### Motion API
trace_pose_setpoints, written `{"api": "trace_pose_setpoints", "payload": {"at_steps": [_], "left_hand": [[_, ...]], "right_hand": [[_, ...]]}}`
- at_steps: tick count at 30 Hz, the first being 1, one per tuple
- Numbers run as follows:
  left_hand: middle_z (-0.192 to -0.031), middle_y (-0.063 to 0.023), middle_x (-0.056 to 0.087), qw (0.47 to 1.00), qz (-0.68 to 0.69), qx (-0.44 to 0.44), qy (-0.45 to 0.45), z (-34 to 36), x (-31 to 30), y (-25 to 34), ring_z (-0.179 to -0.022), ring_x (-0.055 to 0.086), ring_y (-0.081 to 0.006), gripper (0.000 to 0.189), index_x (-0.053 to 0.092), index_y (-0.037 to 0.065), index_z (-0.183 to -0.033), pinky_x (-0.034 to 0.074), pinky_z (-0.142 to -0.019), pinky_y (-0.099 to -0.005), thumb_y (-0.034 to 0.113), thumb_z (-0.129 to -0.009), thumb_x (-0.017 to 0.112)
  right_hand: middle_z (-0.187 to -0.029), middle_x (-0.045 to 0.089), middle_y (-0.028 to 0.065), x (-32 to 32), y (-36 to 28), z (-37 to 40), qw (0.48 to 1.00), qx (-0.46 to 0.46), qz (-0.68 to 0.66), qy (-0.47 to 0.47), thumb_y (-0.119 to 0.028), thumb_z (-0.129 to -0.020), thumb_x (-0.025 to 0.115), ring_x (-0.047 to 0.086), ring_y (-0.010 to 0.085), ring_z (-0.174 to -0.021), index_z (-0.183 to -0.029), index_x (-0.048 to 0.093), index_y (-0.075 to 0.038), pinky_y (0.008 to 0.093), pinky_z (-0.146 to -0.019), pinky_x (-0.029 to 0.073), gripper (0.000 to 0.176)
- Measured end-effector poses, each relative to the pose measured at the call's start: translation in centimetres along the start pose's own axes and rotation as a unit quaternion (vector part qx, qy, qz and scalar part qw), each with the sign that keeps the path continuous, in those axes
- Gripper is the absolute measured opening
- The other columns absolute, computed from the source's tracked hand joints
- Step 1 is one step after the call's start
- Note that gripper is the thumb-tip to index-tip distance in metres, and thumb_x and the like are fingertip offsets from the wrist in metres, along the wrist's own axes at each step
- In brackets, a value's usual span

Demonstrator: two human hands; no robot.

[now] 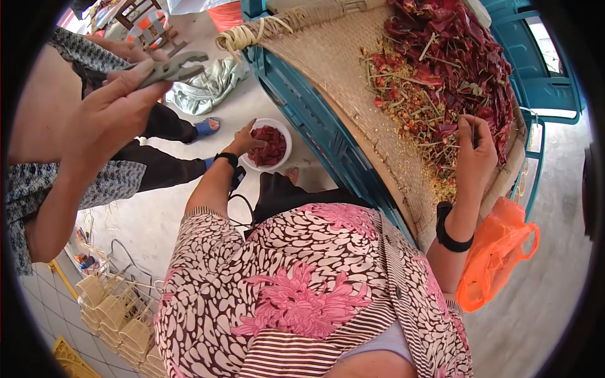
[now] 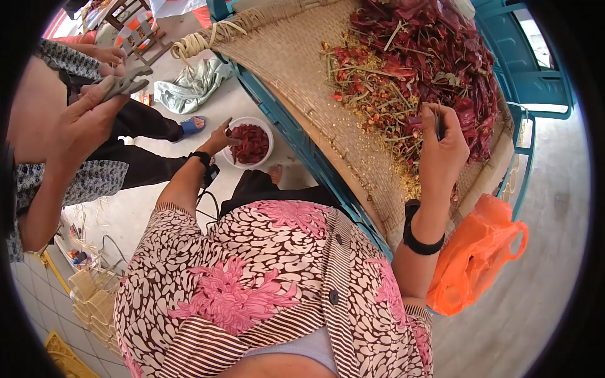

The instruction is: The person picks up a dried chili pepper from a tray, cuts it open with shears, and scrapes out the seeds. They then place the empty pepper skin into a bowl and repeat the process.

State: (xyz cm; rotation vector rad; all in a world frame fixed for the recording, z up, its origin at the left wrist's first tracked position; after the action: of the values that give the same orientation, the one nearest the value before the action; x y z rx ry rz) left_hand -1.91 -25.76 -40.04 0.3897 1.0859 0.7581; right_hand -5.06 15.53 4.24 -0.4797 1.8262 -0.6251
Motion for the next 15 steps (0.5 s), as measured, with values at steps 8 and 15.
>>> {"api": "trace_pose_setpoints", "payload": {"at_steps": [8, 15], "left_hand": [[-0.097, -0.008, 0.068, 0.907, 0.41, -0.023, -0.1, 3.1, -5.0, 6.2, -0.086, 0.064, -0.0153, 0.032, 0.063, -0.002, -0.111, 0.05, -0.078, -0.028, 0.02, -0.088, 0.066], [-0.121, -0.0133, 0.056, 0.884, 0.402, 0.211, -0.107, 14.2, -16.3, 20.0, -0.096, 0.061, -0.0188, 0.058, 0.037, 0.01, -0.14, 0.048, -0.082, -0.0307, 0.028, -0.091, 0.062]], "right_hand": [[-0.087, 0.058, 0.0034, 0.7, -0.8, 1.7, 0.991, 0.023, 0.005, -0.13, -0.011, -0.083, 0.068, 0.052, 0.012, -0.075, -0.107, 0.06, -0.001, 0.0261, -0.071, 0.044, 0.027], [-0.098, 0.059, 0.015, 4.1, -2.4, 3.1, 0.977, -0.064, 0.035, -0.199, -0.01, -0.079, 0.068, 0.06, 0.03, -0.091, -0.113, 0.057, 0.0, 0.0371, -0.081, 0.047, 0.037]]}}
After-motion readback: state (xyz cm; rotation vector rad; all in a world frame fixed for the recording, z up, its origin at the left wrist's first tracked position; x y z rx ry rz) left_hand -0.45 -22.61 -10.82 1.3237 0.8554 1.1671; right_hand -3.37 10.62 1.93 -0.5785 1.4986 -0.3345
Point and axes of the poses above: each hand's wrist, its own z-axis away from the middle knuckle, its own x-axis out of the palm, y = z × x, the point moved 4 cm from there along -z, towards the middle knuckle
